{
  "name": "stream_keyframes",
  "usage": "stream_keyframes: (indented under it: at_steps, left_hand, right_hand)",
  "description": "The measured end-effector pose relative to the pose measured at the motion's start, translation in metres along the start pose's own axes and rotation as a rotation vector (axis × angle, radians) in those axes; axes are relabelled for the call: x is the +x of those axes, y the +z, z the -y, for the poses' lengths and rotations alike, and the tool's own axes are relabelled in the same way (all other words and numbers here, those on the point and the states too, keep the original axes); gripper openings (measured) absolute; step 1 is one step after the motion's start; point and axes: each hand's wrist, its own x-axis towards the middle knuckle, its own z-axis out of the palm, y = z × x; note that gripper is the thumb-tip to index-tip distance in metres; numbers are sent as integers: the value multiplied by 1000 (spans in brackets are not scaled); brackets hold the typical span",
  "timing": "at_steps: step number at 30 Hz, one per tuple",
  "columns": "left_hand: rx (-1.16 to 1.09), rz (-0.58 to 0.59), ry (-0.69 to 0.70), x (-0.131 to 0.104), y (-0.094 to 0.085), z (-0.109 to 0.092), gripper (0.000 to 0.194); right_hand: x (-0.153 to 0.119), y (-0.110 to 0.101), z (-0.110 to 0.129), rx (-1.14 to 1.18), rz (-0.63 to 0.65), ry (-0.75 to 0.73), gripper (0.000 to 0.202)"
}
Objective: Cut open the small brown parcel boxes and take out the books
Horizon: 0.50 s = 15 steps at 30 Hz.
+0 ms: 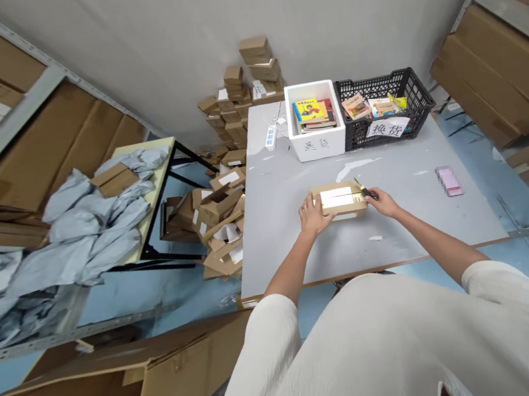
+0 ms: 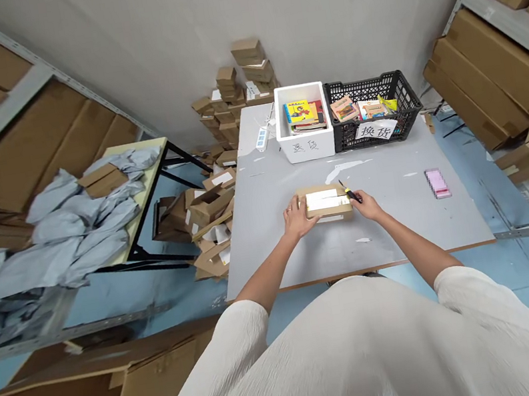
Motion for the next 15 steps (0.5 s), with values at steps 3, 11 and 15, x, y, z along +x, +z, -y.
stream_keyframes:
  at_steps: [3, 11, 15]
  left_hand:
    - [-59, 28, -8, -4, 6, 7, 99]
    - [-144, 13, 74, 0, 7, 3, 85]
    - [-146, 27, 128, 7, 1, -4, 73]
  right_hand:
    - [-2, 8, 5, 11, -3, 23, 42]
    - [-3, -12, 11, 6, -96, 66, 50]
    - [2, -22, 11, 11, -145, 102, 51]
